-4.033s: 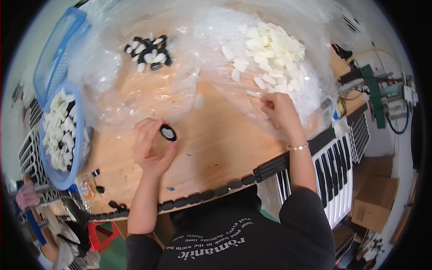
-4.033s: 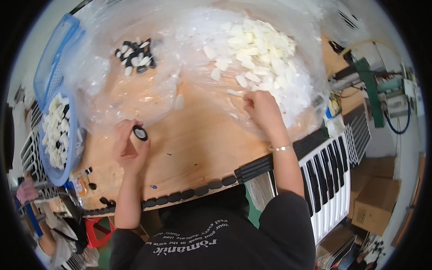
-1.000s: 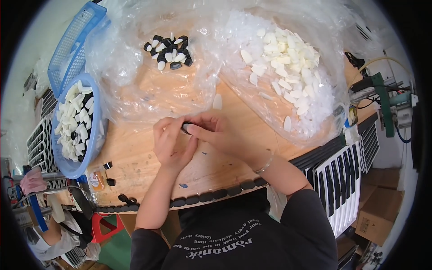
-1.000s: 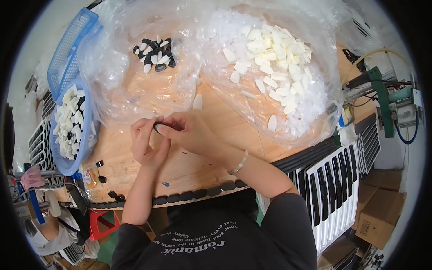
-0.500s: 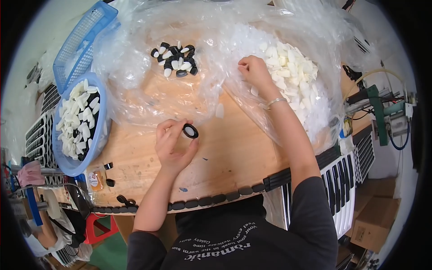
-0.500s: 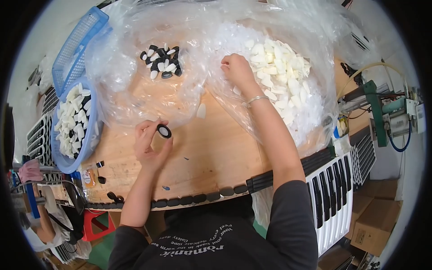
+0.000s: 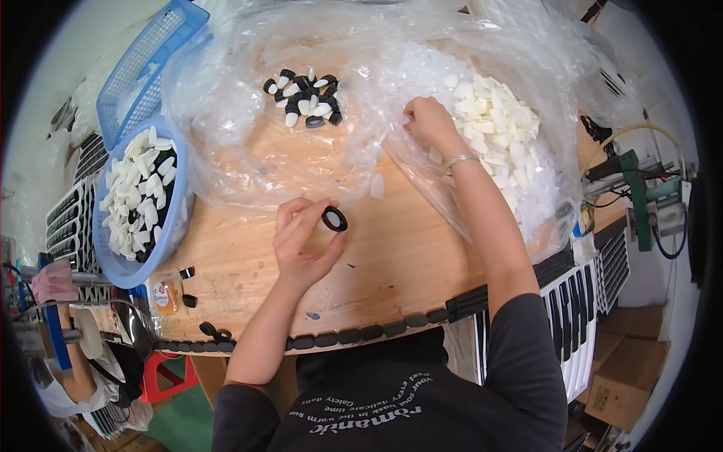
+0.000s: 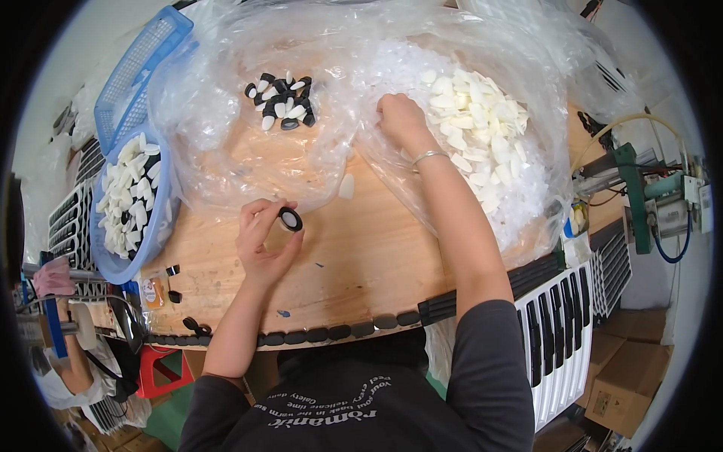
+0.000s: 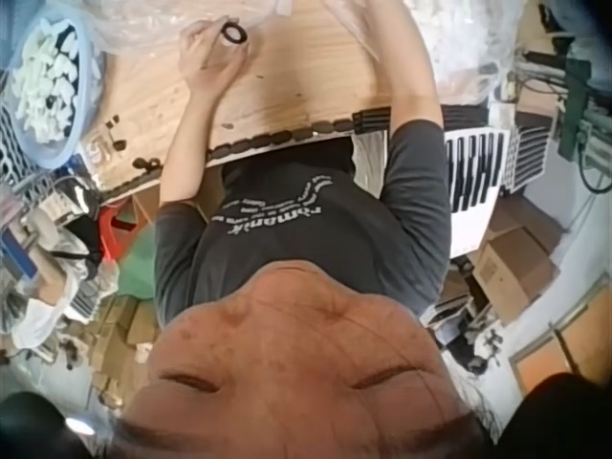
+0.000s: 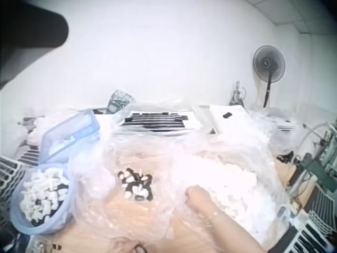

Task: Assembling small plastic and rubber components by hand at a workbench.

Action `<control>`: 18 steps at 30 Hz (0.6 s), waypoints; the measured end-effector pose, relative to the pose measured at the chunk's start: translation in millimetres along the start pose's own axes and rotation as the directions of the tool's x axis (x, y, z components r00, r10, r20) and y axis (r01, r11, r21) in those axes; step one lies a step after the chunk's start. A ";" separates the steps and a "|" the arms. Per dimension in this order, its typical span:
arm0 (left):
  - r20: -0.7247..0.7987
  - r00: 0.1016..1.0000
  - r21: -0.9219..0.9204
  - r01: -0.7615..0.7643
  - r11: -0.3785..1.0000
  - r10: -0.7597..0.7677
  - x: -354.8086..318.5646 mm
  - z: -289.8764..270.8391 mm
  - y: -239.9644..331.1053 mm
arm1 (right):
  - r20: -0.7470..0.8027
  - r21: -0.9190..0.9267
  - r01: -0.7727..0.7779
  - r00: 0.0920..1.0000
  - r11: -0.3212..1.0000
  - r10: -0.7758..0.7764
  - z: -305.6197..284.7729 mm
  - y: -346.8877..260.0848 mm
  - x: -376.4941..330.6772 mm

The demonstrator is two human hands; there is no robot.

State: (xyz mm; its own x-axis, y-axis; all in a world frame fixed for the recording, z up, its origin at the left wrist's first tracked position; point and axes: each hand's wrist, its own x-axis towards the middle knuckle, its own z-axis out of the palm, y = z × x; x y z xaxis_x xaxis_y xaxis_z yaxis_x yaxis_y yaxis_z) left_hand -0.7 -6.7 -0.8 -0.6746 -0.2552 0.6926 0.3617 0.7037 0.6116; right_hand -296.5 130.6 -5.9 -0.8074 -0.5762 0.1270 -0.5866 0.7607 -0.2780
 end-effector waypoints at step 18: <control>-0.016 0.997 0.085 -0.069 0.994 0.070 -0.6 2.4 -3.8 | -0.109 0.831 0.118 0.993 0.544 -0.050 -27.7 -93.9 -136.9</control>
State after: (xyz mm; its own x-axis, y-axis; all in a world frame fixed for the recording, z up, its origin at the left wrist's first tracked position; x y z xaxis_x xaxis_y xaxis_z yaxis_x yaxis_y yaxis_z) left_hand -3.2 -7.6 -4.5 -0.6368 -0.2159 0.7402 0.3512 0.7734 0.5277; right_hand -132.7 146.3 29.2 -0.7791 -0.5777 0.2434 -0.3619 0.0973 -0.9271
